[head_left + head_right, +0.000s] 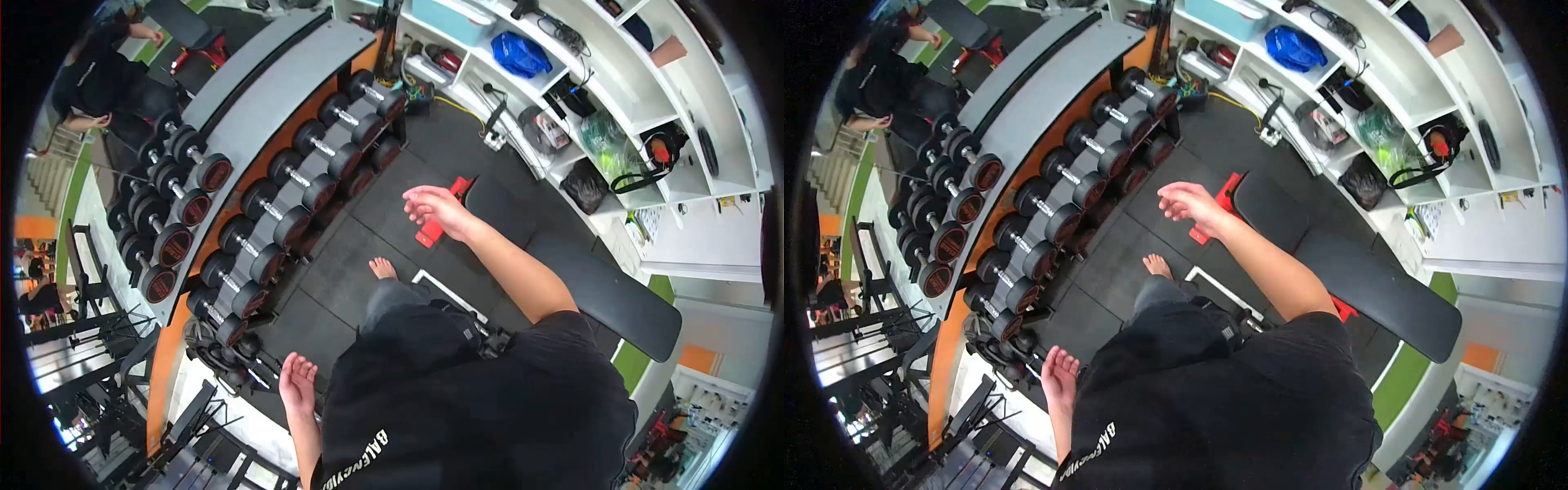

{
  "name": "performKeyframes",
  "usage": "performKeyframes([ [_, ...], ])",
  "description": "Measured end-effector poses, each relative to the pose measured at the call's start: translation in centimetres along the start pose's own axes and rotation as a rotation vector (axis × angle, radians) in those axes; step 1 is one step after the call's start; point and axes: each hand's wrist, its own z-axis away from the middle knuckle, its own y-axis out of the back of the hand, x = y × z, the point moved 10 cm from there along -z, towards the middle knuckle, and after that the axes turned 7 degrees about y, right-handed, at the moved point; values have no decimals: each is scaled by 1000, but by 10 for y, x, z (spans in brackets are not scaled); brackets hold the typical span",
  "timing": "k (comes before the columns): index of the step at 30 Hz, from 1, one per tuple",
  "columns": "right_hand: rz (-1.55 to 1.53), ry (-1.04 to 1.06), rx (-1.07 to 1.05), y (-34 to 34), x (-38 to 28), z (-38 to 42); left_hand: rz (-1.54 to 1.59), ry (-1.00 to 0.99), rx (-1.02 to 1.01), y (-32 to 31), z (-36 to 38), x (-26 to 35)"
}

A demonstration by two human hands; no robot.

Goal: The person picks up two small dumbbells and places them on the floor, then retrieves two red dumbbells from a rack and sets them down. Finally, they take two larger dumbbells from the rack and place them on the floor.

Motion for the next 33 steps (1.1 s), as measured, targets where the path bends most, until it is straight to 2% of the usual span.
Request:
performKeyframes([
  [5, -102, -120, 31, 6, 11, -33, -32, 20, 27, -36, -39, 26],
  [10, -115, -209, -36, -49, 26, -80, -24, 14, -11, -65, -70, 63],
  [14, -130, -222, -165, -128, 42, -114, 19, 61, 5, -41, -95, 98],
  [18, 25, -225, -248, -211, 42, -132, 94, 20, -40, -6, -132, 143],
  [20, 68, -226, -303, -248, 42, -147, 45, 28, 78, 20, -145, 164],
  [25, 300, -209, -325, -309, 39, -212, 69, -58, 41, 30, -165, 229],
  [28, 422, -141, -318, -336, 33, -272, 94, -123, 55, 29, -164, 258],
  [30, 549, 43, -329, -361, 19, -327, 127, -146, 84, 29, -166, 265],
  [33, 682, 255, -216, -399, -6, -409, 201, -179, 140, 21, -166, 262],
])
